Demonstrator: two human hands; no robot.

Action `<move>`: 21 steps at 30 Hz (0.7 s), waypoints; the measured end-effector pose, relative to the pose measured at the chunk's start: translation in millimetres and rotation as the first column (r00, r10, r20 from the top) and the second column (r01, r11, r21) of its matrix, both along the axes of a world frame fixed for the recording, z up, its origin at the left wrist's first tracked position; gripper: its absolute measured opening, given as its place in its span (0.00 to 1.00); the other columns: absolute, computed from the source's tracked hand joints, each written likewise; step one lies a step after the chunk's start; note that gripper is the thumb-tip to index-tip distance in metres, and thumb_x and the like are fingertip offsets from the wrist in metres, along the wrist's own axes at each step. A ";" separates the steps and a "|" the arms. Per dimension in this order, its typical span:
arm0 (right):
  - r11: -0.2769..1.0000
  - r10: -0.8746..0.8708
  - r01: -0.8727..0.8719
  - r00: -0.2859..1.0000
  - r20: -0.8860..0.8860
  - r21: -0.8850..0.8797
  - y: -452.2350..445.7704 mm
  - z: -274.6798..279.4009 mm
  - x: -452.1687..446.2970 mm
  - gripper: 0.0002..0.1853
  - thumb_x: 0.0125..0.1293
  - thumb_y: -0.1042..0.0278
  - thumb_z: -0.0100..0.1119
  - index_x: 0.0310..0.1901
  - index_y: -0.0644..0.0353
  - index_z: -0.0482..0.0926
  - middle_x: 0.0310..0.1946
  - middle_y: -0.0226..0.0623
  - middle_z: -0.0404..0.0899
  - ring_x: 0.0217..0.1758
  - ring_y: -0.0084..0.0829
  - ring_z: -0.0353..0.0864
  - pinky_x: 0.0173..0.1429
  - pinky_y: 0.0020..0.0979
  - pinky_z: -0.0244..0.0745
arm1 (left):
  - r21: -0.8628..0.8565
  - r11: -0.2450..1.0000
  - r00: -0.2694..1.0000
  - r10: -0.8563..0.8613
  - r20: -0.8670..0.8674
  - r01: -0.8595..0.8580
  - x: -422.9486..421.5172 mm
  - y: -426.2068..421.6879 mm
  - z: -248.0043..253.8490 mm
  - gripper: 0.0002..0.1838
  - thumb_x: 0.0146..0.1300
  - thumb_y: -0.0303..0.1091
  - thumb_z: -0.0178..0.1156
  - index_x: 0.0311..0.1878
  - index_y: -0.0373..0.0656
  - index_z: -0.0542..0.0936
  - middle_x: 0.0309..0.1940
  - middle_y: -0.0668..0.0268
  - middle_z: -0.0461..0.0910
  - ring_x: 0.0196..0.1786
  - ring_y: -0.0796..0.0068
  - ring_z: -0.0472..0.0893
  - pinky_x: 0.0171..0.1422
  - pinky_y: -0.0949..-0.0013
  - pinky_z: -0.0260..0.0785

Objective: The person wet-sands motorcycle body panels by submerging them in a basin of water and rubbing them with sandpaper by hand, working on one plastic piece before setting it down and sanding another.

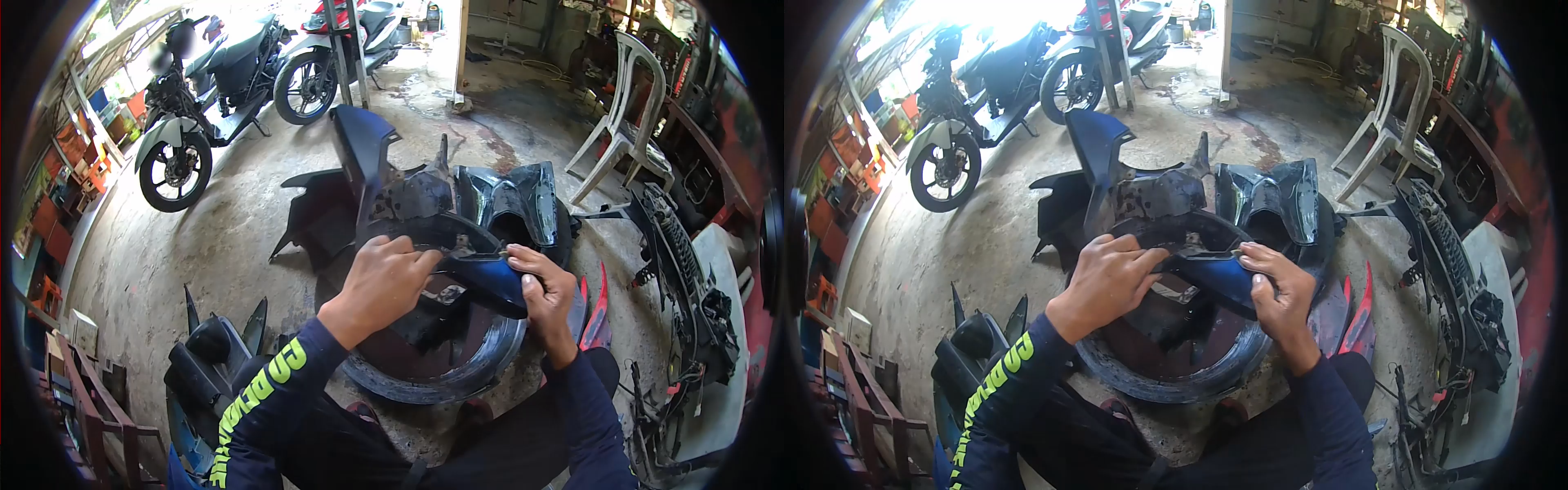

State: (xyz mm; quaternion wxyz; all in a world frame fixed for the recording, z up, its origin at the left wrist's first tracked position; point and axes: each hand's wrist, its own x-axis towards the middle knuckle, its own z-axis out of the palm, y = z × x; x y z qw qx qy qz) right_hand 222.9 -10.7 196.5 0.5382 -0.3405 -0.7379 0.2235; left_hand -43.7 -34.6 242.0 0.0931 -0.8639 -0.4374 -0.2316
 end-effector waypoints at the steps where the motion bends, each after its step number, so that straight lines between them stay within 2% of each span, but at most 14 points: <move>1: 1.000 -0.008 0.008 1.000 -0.023 0.003 -1.2 0.3 0.8 0.16 0.54 0.80 0.50 0.42 0.70 0.84 0.48 0.52 0.84 0.57 0.45 0.83 0.66 0.37 0.72 | 0.031 0.999 0.999 -0.037 0.003 0.037 -0.1 2.6 -0.2 0.16 0.54 0.35 0.68 0.47 0.47 0.83 0.28 0.69 0.80 0.39 0.71 0.80 0.43 0.65 0.70; 3: 1.000 -0.015 0.015 0.998 -0.054 0.003 -1.1 -8.3 -3.5 0.16 0.54 0.80 0.50 0.42 0.70 0.84 0.48 0.52 0.84 0.56 0.46 0.83 0.65 0.37 0.72 | 0.031 0.998 0.999 -0.048 -0.007 0.048 -3.7 12.2 -1.1 0.16 0.54 0.35 0.68 0.48 0.48 0.83 0.28 0.68 0.80 0.40 0.71 0.80 0.44 0.64 0.70; 5: 0.990 -0.123 0.120 0.992 0.036 0.073 1.8 -18.9 -8.2 0.16 0.54 0.81 0.49 0.42 0.70 0.83 0.48 0.52 0.84 0.56 0.45 0.83 0.65 0.37 0.73 | 0.025 0.997 0.996 -0.073 -0.041 0.074 -7.5 27.7 -10.2 0.17 0.54 0.36 0.68 0.48 0.48 0.83 0.30 0.68 0.80 0.40 0.71 0.80 0.46 0.64 0.69; 7: 0.984 -0.157 0.153 0.987 0.041 0.095 6.5 -26.4 -12.2 0.15 0.55 0.80 0.49 0.42 0.70 0.83 0.48 0.52 0.84 0.56 0.44 0.83 0.64 0.37 0.73 | 0.008 0.997 0.995 -0.075 -0.071 0.076 -6.8 37.4 -16.8 0.16 0.56 0.38 0.68 0.48 0.48 0.83 0.31 0.68 0.80 0.40 0.70 0.80 0.48 0.65 0.69; 9: 0.981 -0.188 0.189 0.982 -0.028 0.051 14.8 -30.2 -13.7 0.15 0.56 0.80 0.49 0.42 0.70 0.83 0.48 0.53 0.84 0.56 0.45 0.83 0.64 0.37 0.73 | 0.038 0.995 0.994 -0.085 -0.067 0.088 -6.0 46.6 -23.3 0.15 0.57 0.39 0.68 0.47 0.48 0.83 0.31 0.68 0.80 0.41 0.70 0.80 0.48 0.65 0.68; 15: 0.974 -0.215 0.214 0.977 0.003 0.074 46.5 -46.4 -25.2 0.14 0.57 0.81 0.51 0.43 0.71 0.83 0.49 0.51 0.84 0.55 0.44 0.83 0.64 0.37 0.74 | 0.096 0.993 0.994 -0.055 -0.096 0.064 -13.2 71.1 -33.3 0.15 0.57 0.39 0.68 0.47 0.48 0.83 0.32 0.68 0.80 0.43 0.71 0.80 0.49 0.65 0.68; 17: 0.974 -0.208 0.198 0.974 0.086 0.113 55.7 -59.0 -38.4 0.15 0.59 0.81 0.50 0.45 0.72 0.82 0.52 0.53 0.83 0.58 0.42 0.82 0.66 0.36 0.71 | 0.098 0.994 0.993 -0.037 -0.108 0.048 -25.5 78.2 -39.3 0.15 0.56 0.38 0.68 0.48 0.49 0.83 0.32 0.69 0.80 0.43 0.72 0.80 0.50 0.66 0.67; 21: 0.971 -0.200 0.176 0.969 0.145 0.162 62.4 -74.2 -64.8 0.16 0.59 0.80 0.54 0.49 0.70 0.82 0.56 0.51 0.80 0.62 0.45 0.79 0.69 0.37 0.69 | 0.132 0.991 0.993 0.040 -0.112 -0.025 -48.2 92.4 -56.3 0.15 0.55 0.35 0.67 0.48 0.51 0.84 0.34 0.72 0.82 0.44 0.74 0.80 0.52 0.66 0.66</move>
